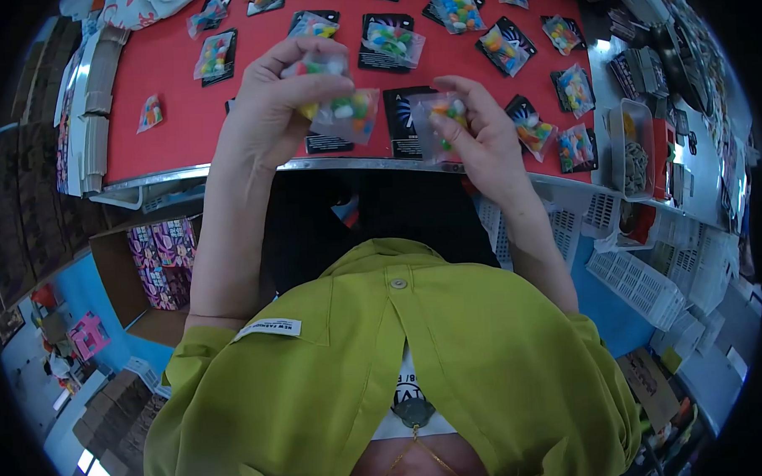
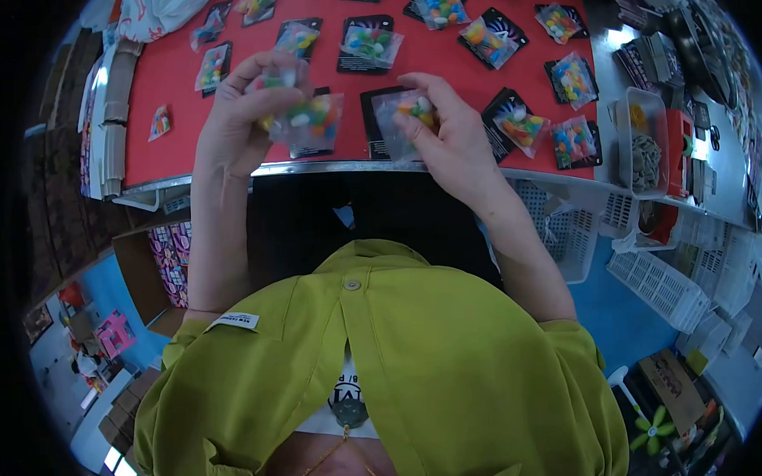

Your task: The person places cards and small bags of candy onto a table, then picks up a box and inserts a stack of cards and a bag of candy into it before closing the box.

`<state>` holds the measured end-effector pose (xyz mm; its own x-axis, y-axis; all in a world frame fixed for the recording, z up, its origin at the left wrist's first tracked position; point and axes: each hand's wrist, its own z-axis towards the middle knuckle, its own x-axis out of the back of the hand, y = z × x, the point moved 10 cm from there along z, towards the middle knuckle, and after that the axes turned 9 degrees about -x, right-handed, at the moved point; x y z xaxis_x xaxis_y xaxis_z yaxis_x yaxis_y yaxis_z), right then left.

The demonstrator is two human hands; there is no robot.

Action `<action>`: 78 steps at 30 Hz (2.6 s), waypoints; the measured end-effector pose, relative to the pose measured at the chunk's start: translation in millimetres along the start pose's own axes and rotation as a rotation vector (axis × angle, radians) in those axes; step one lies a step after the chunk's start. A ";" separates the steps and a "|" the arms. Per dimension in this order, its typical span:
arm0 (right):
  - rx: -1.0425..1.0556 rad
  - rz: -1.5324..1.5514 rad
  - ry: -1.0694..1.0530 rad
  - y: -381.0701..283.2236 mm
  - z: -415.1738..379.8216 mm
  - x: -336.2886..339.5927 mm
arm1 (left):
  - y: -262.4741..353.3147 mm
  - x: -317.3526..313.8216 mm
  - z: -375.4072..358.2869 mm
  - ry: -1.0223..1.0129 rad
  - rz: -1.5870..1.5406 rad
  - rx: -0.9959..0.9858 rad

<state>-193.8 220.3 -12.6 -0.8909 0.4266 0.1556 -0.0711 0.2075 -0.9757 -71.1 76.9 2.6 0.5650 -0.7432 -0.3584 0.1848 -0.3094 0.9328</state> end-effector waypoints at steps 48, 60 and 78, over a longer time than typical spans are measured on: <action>0.633 -0.765 -0.042 -72.6 1.9 -126.8 | 26.5 124.4 -24.1 0.644 -0.427 -0.179; 0.497 -0.594 0.090 -69.3 7.0 -39.4 | 89.3 261.6 216.8 0.766 -0.755 -0.254; 0.457 -0.663 0.353 -69.0 19.3 43.5 | 74.8 177.4 204.0 0.642 -0.606 -0.193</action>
<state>-236.3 207.6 58.6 -0.4171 0.6063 0.6771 -0.7648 0.1683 -0.6219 -121.1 -199.0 1.1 0.6563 0.0070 -0.7545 0.6958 -0.3923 0.6016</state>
